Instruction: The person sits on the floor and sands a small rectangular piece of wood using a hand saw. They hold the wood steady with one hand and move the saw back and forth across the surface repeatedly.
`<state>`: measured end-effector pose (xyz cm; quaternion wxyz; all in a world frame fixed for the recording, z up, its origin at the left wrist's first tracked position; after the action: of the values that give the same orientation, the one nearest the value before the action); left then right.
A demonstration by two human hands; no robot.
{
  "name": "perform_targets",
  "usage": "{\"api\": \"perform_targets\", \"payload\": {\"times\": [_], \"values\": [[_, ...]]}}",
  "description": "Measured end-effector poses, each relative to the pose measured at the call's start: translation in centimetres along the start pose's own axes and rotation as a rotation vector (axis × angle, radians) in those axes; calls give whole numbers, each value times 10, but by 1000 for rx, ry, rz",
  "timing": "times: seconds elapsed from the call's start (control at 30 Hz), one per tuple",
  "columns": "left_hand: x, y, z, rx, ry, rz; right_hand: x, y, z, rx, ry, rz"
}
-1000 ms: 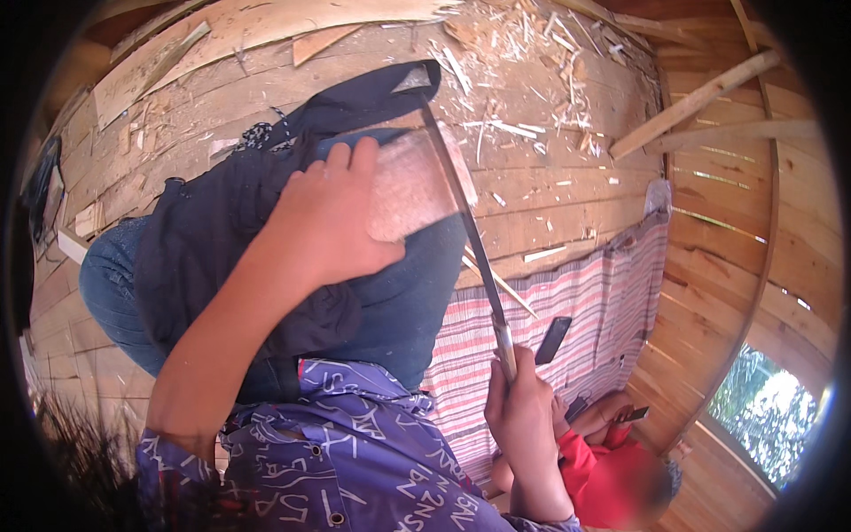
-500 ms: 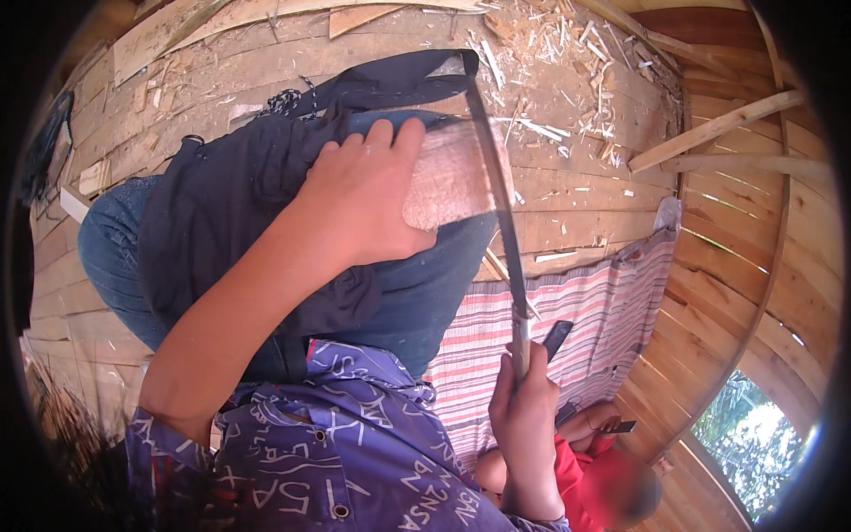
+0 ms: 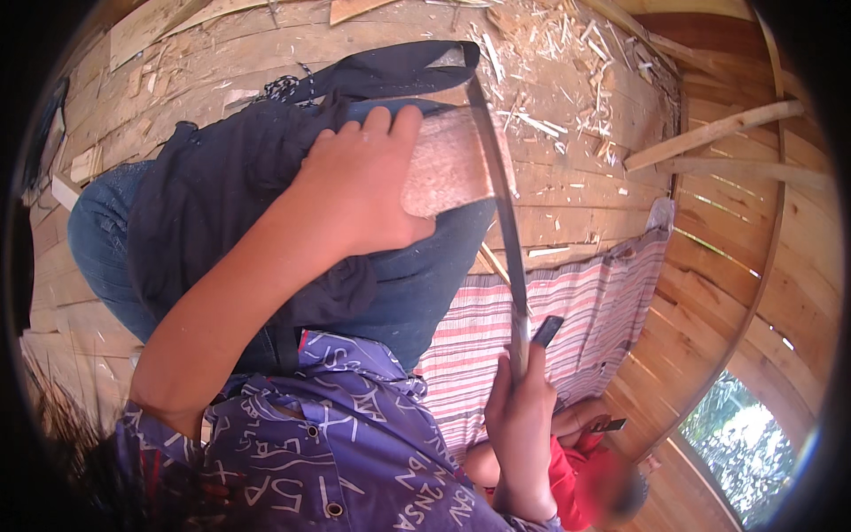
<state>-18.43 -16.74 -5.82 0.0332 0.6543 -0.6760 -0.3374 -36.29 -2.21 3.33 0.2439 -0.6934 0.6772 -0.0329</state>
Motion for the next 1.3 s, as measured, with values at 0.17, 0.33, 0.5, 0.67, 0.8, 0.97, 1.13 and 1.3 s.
{"api": "perform_targets", "payload": {"times": [0.17, 0.33, 0.5, 0.67, 0.8, 0.97, 1.13, 1.3], "values": [[1, -13, -3, -48, 127, 19, 63, -8, 18, -53, 9, -73], [8, -9, -2, -9, -29, -51, -7, 12, 1, -30, -64, 81], [-2, -4, -2, -41, 3, -7, 4, 3, -2, 12, 13, 38], [-1, -17, -2, -58, 44, -39, 51, -4, 16, -59, -38, -28], [3, -11, -2, -62, 48, -24, -8, 7, -2, -42, -42, 0], [-4, -2, 0, -30, 61, 35, -4, 1, 3, -62, -11, -7], [2, -17, -6, -37, 104, -2, 66, -4, 17, -24, -21, -80], [2, -11, -3, -42, 35, -11, -4, 3, 1, -27, -45, -2]]}}
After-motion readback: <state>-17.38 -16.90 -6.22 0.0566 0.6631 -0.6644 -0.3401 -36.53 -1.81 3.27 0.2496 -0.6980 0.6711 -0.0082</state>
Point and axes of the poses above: each hand's wrist, its own x-axis towards the middle knuckle, its own z-axis out of the palm, y = z × x, the point moved 10 cm from there along x, towards the middle knuckle, and after that the axes turned 11 degrees about -z, right-handed, at the moved point
